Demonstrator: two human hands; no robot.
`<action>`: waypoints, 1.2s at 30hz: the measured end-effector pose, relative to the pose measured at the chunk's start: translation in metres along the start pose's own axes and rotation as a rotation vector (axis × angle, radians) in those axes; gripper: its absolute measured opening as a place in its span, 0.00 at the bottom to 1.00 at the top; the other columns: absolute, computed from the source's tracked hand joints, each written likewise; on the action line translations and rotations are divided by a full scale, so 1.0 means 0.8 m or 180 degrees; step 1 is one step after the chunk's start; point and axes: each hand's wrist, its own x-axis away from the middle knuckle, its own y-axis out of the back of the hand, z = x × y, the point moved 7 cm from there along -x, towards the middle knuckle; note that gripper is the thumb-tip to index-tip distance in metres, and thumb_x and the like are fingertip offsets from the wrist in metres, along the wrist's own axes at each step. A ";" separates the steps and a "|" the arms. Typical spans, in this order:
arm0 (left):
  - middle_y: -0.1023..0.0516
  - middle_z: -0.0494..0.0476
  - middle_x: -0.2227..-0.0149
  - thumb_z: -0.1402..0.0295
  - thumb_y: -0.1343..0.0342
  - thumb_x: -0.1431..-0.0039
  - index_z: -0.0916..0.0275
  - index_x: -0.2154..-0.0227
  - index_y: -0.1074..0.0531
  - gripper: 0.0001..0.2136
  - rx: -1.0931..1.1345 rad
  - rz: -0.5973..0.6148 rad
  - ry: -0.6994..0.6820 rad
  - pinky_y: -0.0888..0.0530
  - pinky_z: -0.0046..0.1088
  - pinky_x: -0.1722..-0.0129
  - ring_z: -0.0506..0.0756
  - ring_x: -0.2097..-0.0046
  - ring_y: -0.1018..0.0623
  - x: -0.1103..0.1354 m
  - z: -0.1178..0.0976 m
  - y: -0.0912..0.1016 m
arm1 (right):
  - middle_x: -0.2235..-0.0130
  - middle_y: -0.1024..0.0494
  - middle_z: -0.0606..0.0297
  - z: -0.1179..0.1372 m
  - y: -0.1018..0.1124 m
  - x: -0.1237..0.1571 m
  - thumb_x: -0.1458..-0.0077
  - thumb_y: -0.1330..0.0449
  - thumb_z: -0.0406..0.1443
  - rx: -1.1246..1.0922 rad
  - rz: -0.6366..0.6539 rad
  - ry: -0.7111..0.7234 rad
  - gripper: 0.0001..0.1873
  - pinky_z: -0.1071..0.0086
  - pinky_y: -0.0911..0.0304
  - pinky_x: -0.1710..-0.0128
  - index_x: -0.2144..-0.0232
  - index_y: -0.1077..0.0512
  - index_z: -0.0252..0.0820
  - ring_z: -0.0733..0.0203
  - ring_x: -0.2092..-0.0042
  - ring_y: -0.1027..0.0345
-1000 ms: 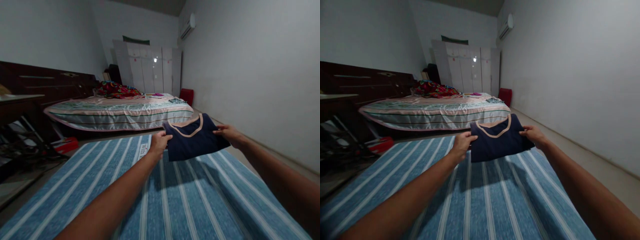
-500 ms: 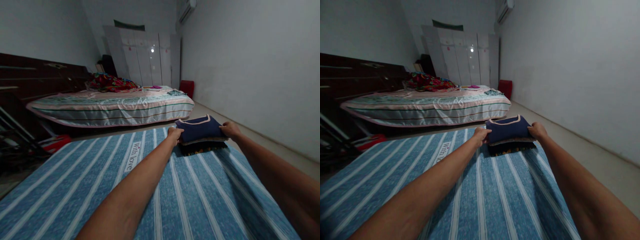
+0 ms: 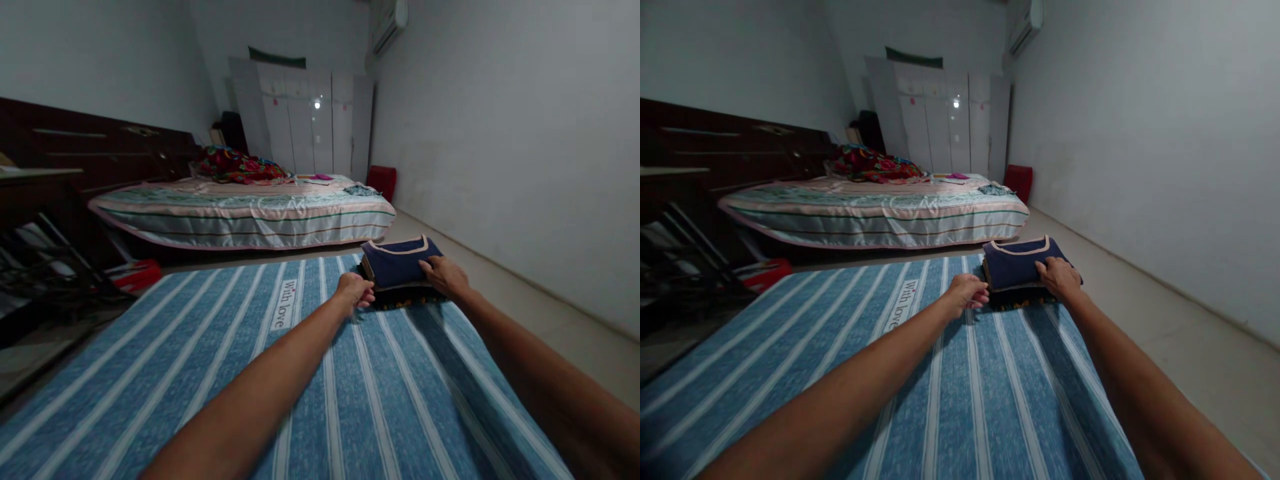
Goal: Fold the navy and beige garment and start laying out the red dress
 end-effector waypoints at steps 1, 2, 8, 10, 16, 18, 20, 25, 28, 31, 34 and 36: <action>0.27 0.51 0.79 0.74 0.43 0.48 0.64 0.70 0.35 0.05 -0.0058 0.0057 0.0008 0.31 0.21 0.79 0.49 0.78 0.26 0.016 0.005 0.006 | 0.60 0.25 0.49 0.002 0.003 0.006 0.37 0.58 0.47 0.0015 -0.0001 -0.0021 0.25 0.62 0.39 0.61 0.63 0.27 0.37 0.49 0.57 0.29; 0.26 0.51 0.79 0.74 0.43 0.48 0.64 0.71 0.34 0.05 -0.0112 0.0119 0.0020 0.32 0.20 0.79 0.49 0.78 0.25 0.034 0.011 0.013 | 0.59 0.25 0.48 0.005 0.007 0.014 0.37 0.57 0.46 0.0028 -0.0008 -0.0013 0.24 0.61 0.39 0.61 0.62 0.27 0.37 0.48 0.56 0.30; 0.27 0.52 0.80 0.72 0.42 0.55 0.65 0.75 0.33 0.05 -0.0521 0.0496 0.0081 0.35 0.21 0.83 0.50 0.81 0.27 0.173 0.079 0.074 | 0.56 0.24 0.54 0.055 0.020 0.112 0.40 0.51 0.40 -0.0086 0.0134 0.0642 0.15 0.64 0.38 0.59 0.58 0.28 0.41 0.51 0.54 0.30; 0.26 0.51 0.79 0.70 0.41 0.57 0.64 0.73 0.32 0.08 -0.0563 0.0499 0.0093 0.34 0.21 0.83 0.49 0.81 0.27 0.225 0.110 0.104 | 0.56 0.23 0.58 0.074 0.011 0.166 0.41 0.50 0.39 -0.0267 0.0318 0.0992 0.16 0.67 0.36 0.59 0.56 0.28 0.42 0.55 0.56 0.28; 0.25 0.51 0.77 0.65 0.42 0.59 0.64 0.70 0.32 0.11 -0.0347 -0.0037 0.0157 0.33 0.22 0.81 0.49 0.80 0.27 0.390 0.170 0.204 | 0.59 0.20 0.59 0.116 -0.025 0.336 0.44 0.50 0.51 -0.1631 0.1086 0.1546 0.24 0.63 0.30 0.60 0.58 0.25 0.42 0.52 0.60 0.25; 0.25 0.52 0.77 0.64 0.42 0.58 0.64 0.70 0.32 0.11 -0.0252 -0.0436 0.0163 0.33 0.22 0.80 0.49 0.79 0.26 0.442 0.178 0.238 | 0.60 0.19 0.59 0.137 -0.033 0.385 0.45 0.50 0.53 -0.1841 0.1395 0.1670 0.25 0.64 0.29 0.60 0.59 0.24 0.43 0.52 0.60 0.24; 0.24 0.53 0.75 0.63 0.43 0.56 0.64 0.69 0.31 0.12 -0.0183 -0.0846 0.0172 0.33 0.22 0.80 0.49 0.78 0.26 0.489 0.186 0.267 | 0.59 0.19 0.60 0.167 -0.034 0.430 0.45 0.49 0.53 -0.1959 0.1643 0.1894 0.25 0.67 0.28 0.60 0.59 0.24 0.44 0.53 0.59 0.24; 0.24 0.52 0.75 0.63 0.44 0.54 0.64 0.69 0.31 0.11 0.0021 -0.1660 0.0090 0.33 0.23 0.79 0.49 0.78 0.26 0.585 0.212 0.316 | 0.57 0.20 0.61 0.258 -0.018 0.530 0.42 0.48 0.50 -0.2300 0.1467 0.2556 0.20 0.71 0.28 0.61 0.58 0.25 0.45 0.56 0.58 0.24; 0.23 0.52 0.76 0.62 0.45 0.54 0.63 0.70 0.30 0.10 0.0156 -0.2093 -0.0038 0.32 0.24 0.78 0.50 0.78 0.26 0.631 0.225 0.333 | 0.58 0.20 0.61 0.304 -0.004 0.582 0.40 0.49 0.47 -0.2607 0.0859 0.3032 0.17 0.69 0.28 0.60 0.58 0.26 0.48 0.56 0.59 0.24; 0.23 0.53 0.75 0.61 0.45 0.54 0.62 0.70 0.30 0.11 0.0275 -0.2545 -0.0036 0.31 0.25 0.77 0.51 0.77 0.25 0.673 0.236 0.353 | 0.58 0.21 0.59 0.330 0.000 0.620 0.39 0.50 0.45 -0.2627 0.0292 0.3337 0.16 0.66 0.27 0.59 0.58 0.27 0.47 0.55 0.58 0.25; 0.22 0.54 0.75 0.59 0.43 0.56 0.62 0.70 0.29 0.12 0.0357 -0.3130 -0.0022 0.30 0.26 0.75 0.52 0.76 0.24 0.717 0.245 0.389 | 0.59 0.21 0.59 0.338 0.002 0.640 0.38 0.50 0.43 -0.2514 -0.0103 0.3562 0.14 0.62 0.28 0.59 0.60 0.27 0.46 0.54 0.58 0.26; 0.22 0.54 0.74 0.61 0.42 0.56 0.63 0.70 0.29 0.12 0.0407 -0.3576 -0.0081 0.29 0.26 0.75 0.52 0.76 0.24 0.747 0.253 0.421 | 0.58 0.21 0.59 0.337 0.001 0.644 0.38 0.49 0.41 -0.2492 -0.0160 0.3594 0.12 0.60 0.28 0.59 0.61 0.27 0.46 0.53 0.57 0.26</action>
